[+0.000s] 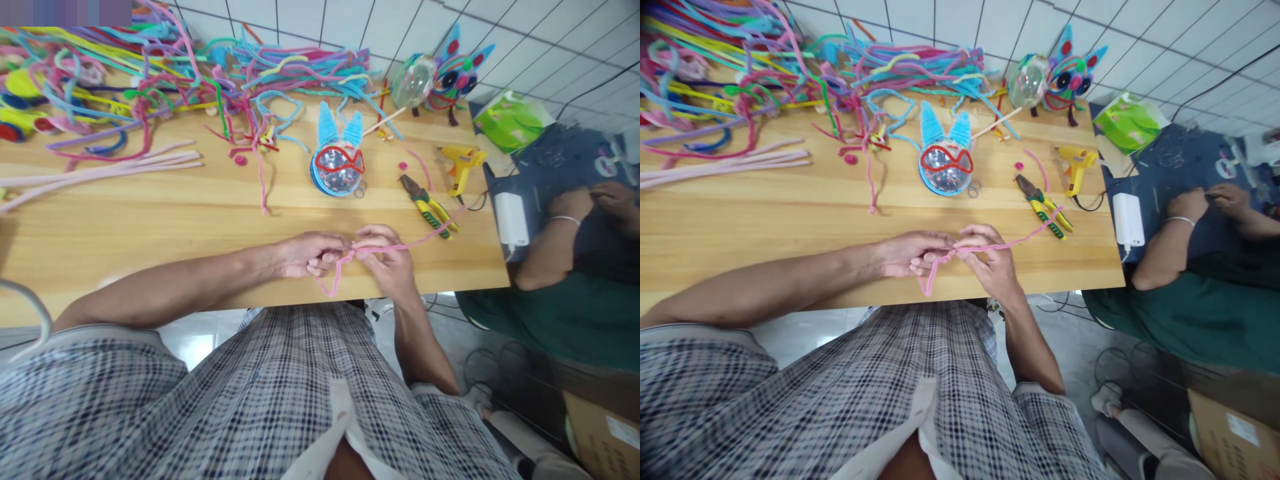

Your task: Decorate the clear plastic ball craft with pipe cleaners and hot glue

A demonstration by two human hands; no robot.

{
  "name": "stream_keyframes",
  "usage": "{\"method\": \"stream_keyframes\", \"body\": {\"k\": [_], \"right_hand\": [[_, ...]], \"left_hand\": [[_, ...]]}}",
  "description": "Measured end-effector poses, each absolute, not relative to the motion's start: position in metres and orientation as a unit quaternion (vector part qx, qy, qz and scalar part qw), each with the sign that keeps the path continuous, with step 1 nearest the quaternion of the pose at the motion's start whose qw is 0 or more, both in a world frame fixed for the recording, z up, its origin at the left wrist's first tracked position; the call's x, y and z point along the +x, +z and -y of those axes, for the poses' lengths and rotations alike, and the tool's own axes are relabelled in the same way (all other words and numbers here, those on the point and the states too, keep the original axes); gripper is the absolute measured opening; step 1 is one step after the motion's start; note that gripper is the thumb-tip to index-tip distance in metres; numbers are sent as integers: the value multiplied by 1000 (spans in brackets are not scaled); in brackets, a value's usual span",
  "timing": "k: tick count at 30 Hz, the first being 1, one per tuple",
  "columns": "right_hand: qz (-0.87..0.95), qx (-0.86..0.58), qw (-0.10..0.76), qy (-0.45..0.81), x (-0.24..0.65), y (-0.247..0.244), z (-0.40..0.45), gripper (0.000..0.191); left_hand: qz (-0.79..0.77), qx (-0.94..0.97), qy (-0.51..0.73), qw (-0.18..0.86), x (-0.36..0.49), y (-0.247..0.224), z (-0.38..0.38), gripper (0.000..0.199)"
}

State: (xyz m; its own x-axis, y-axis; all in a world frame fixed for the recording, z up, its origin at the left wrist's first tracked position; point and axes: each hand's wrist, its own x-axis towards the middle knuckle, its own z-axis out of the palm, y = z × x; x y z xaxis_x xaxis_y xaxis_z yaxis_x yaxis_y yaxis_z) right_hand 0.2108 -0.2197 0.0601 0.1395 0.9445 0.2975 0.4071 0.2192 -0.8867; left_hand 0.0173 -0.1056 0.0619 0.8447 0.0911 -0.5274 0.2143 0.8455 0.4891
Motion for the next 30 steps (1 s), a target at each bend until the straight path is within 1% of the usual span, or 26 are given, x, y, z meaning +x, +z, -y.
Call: {"method": "stream_keyframes", "body": {"k": [2, 3, 6, 7, 9, 11, 12, 15, 19, 22, 25, 27, 30], "right_hand": [[606, -558, 499, 269, 207, 63, 218, 6], [605, -559, 498, 272, 206, 64, 218, 8], [593, -578, 489, 275, 205, 69, 219, 10], [589, -587, 484, 273, 207, 71, 220, 11], [590, -598, 473, 266, 210, 73, 222, 13], [597, -605, 460, 257, 215, 75, 224, 14], [601, -609, 453, 251, 217, 76, 225, 13], [610, -616, 443, 230, 222, 76, 227, 11], [609, -609, 459, 219, 222, 73, 227, 10], [605, -613, 456, 224, 220, 71, 228, 10], [579, -631, 453, 249, 216, 70, 229, 22], [548, -630, 471, 284, 213, 70, 230, 32], [499, -609, 516, 338, 209, 69, 230, 41]], "left_hand": [[-283, 289, -38, 914, 18, 61, 108, 30], [-290, 302, -24, 908, 19, 61, 109, 27], [-314, 348, 68, 881, 19, 59, 112, 12], [-316, 366, 94, 870, 19, 59, 112, 12], [-305, 412, 114, 851, 18, 58, 110, 23], [-274, 453, 101, 842, 16, 57, 107, 35], [-252, 464, 87, 845, 15, 57, 106, 35], [-189, 442, 64, 875, 13, 56, 103, 25], [-155, 379, 55, 911, 12, 55, 104, 34], [-140, 378, 45, 914, 12, 56, 105, 34], [-131, 374, 35, 917, 11, 61, 106, 28], [-131, 349, 32, 928, 11, 66, 106, 23], [-150, 313, 14, 938, 11, 73, 106, 34]]}}
